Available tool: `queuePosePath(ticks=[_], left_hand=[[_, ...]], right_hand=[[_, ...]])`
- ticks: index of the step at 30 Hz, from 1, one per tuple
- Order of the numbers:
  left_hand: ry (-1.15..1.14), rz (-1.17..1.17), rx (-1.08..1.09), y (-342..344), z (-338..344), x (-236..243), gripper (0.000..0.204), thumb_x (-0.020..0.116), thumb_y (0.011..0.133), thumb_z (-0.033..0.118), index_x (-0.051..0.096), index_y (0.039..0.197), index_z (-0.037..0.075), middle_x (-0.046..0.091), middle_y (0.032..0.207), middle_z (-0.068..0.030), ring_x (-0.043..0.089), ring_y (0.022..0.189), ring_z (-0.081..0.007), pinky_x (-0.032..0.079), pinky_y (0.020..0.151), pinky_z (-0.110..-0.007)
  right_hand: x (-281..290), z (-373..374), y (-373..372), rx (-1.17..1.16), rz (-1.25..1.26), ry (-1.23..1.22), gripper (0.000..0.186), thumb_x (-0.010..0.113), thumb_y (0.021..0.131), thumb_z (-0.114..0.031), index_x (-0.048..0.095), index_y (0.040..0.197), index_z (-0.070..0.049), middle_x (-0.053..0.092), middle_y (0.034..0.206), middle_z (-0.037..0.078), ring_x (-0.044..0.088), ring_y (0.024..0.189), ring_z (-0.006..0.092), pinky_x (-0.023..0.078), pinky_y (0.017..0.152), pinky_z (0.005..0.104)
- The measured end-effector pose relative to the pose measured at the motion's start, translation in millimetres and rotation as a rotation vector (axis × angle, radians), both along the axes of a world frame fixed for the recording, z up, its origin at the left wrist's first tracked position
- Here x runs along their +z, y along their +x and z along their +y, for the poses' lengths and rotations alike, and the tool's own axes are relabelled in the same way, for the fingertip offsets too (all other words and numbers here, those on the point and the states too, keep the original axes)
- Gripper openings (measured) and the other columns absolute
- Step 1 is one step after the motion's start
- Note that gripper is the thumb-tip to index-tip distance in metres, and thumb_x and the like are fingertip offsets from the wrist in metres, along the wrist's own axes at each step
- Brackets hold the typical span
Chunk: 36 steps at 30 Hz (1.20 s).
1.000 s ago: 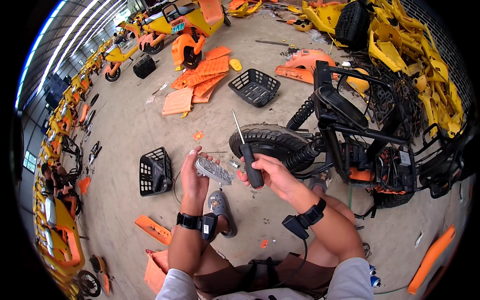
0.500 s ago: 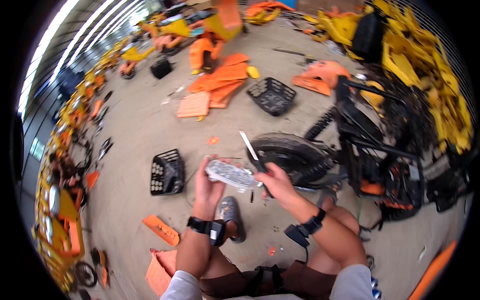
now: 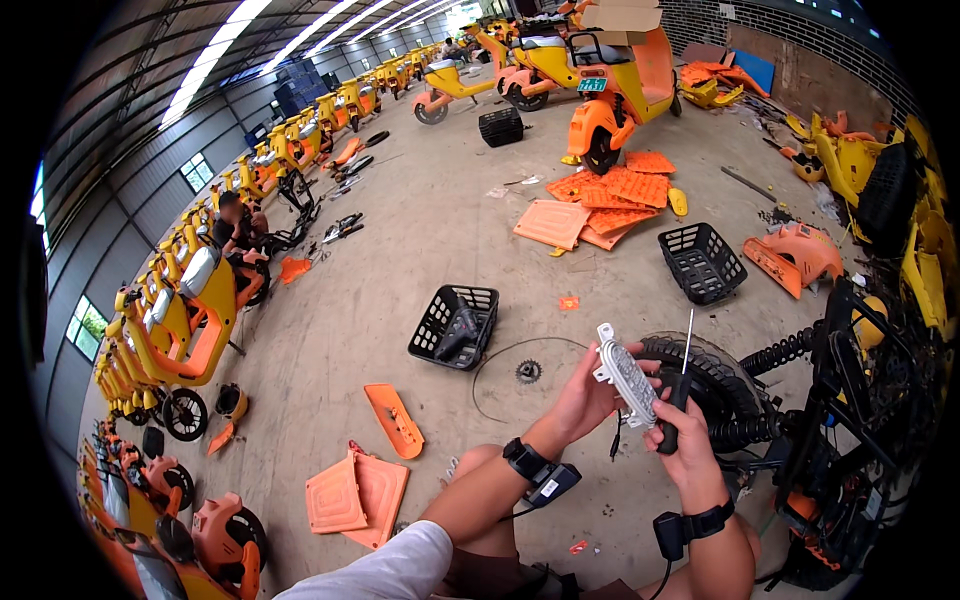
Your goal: The person uses a screwdriver to loosen screws on a light assembly, removes the internal reflector, manipulates the wiring, and then begins to reattach the components by hand.
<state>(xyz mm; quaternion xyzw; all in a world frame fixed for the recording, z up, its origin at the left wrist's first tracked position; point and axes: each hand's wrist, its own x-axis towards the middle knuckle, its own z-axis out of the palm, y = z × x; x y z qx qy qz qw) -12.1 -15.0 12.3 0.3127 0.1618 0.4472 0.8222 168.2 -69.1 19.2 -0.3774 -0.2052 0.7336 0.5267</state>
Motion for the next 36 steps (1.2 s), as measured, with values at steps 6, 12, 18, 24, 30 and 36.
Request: queuePosePath(ticks=[6,12,18,24,30,36], left_hand=[[0.105,0.267,-0.036,11,11,-35,0.04,0.04,0.104,0.033,0.053,0.128,0.004,0.065,0.109,-0.0083,0.063,0.095,-0.0176,0.051,0.081,-0.033],[0.247,0.535,0.016,22,1,-22,0.022,0.053,0.1,0.018,0.062,0.109,0.0,0.063,0.083,-0.0009,0.059,0.071,-0.0086,0.05,0.064,-0.024],[0.252,0.527,0.031,29,1,-27,0.02,0.058,0.098,0.014,0.063,0.107,-0.002,0.064,0.083,-0.0022,0.06,0.069,-0.0089,0.051,0.063,-0.024],[0.474,0.725,0.16,30,-4,-20,0.019,0.062,0.094,0.011,0.064,0.103,-0.006,0.067,0.088,-0.0059,0.064,0.077,-0.0104,0.053,0.068,-0.026],[0.495,0.715,0.156,20,-1,-23,0.02,0.063,0.093,0.012,0.063,0.105,-0.005,0.068,0.091,-0.0062,0.064,0.083,-0.0105,0.053,0.074,-0.027],[0.461,0.712,0.145,13,-1,-26,0.017,0.063,0.093,0.01,0.062,0.103,-0.004,0.067,0.09,-0.0045,0.061,0.084,-0.0096,0.052,0.076,-0.027]], right_hand=[[-2,8,17,-0.096,-0.005,0.018,0.019,0.065,0.088,-0.009,0.05,0.099,-0.013,0.054,0.075,0.001,0.048,0.05,0.0111,0.04,0.046,0.0279],[-6,4,29,-0.189,-0.043,0.017,0.02,0.066,0.088,-0.009,0.05,0.098,-0.013,0.052,0.072,0.0,0.048,0.05,0.0106,0.041,0.045,0.0284],[-8,3,31,-0.242,-0.096,0.029,0.019,0.066,0.088,-0.008,0.05,0.096,-0.013,0.051,0.069,0.0,0.048,0.049,0.0101,0.041,0.045,0.0276],[-8,5,32,-0.259,-0.079,0.009,0.018,0.065,0.088,-0.007,0.051,0.096,-0.013,0.053,0.071,0.0,0.049,0.05,0.0101,0.041,0.045,0.028],[-10,7,31,-0.236,-0.025,-0.004,0.018,0.065,0.088,-0.006,0.051,0.097,-0.014,0.055,0.074,0.0,0.049,0.051,0.0107,0.041,0.047,0.029],[-10,10,26,-0.224,0.0,0.005,0.019,0.065,0.088,-0.006,0.051,0.098,-0.014,0.056,0.077,0.0,0.049,0.051,0.011,0.041,0.047,0.0292]])
